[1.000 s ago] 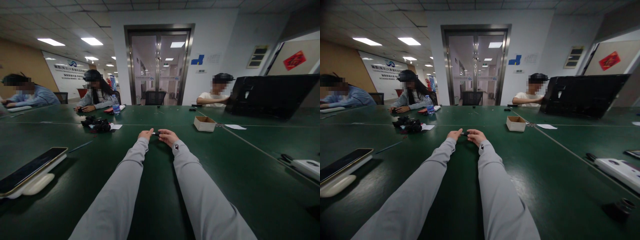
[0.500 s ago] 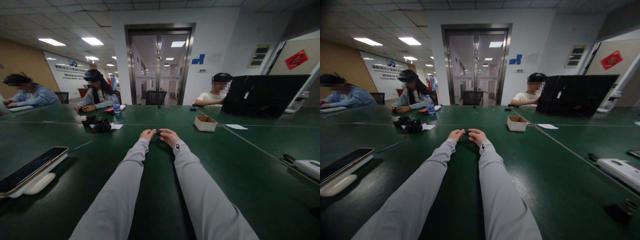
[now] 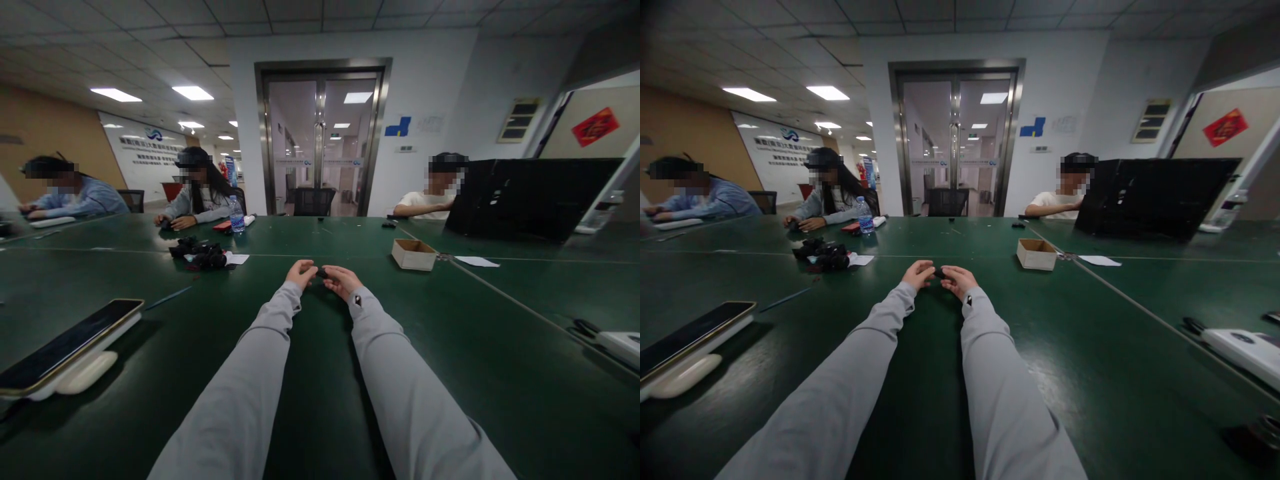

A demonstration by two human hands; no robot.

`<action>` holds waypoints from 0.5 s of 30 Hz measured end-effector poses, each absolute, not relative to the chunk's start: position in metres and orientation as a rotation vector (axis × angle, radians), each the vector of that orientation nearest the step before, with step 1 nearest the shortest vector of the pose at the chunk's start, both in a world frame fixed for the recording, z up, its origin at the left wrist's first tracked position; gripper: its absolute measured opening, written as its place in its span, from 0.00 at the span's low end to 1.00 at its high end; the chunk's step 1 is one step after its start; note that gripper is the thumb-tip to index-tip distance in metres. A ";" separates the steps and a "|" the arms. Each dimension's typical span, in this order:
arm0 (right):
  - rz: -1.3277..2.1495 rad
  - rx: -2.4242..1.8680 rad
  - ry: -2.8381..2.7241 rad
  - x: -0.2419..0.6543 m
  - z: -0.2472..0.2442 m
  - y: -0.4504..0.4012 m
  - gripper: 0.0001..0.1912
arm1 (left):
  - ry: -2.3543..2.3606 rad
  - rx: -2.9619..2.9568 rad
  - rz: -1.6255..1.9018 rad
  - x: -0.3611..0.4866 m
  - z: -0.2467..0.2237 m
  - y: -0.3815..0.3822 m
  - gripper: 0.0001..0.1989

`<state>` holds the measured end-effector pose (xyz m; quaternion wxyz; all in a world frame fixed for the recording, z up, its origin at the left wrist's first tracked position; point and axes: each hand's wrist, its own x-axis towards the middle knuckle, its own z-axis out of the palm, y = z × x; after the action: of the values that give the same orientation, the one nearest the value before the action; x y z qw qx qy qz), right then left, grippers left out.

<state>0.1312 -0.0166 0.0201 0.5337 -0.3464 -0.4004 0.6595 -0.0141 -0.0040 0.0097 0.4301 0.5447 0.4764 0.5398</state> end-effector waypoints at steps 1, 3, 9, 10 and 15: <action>1.580 -0.827 -0.967 0.132 0.020 -0.016 0.05 | 1.228 1.307 1.321 -0.013 0.010 -0.004 0.15; 1.578 -0.830 -0.986 0.132 0.018 -0.015 0.05 | 1.253 1.294 1.304 -0.013 0.011 -0.005 0.14; 1.563 -0.829 -0.976 0.133 0.017 -0.015 0.05 | 1.076 1.395 1.352 -0.015 0.012 -0.008 0.15; 1.566 -0.834 -0.974 0.132 0.018 -0.016 0.05 | 1.107 1.366 1.332 -0.015 0.013 -0.009 0.15; 1.552 -0.832 -0.986 0.132 0.017 -0.016 0.05 | 1.192 1.465 1.295 -0.014 0.014 -0.010 0.13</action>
<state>0.1317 -0.0160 0.0169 0.5326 -0.3488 -0.4134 0.6510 -0.0142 -0.0103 0.0136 0.4128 0.5827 0.4741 0.5150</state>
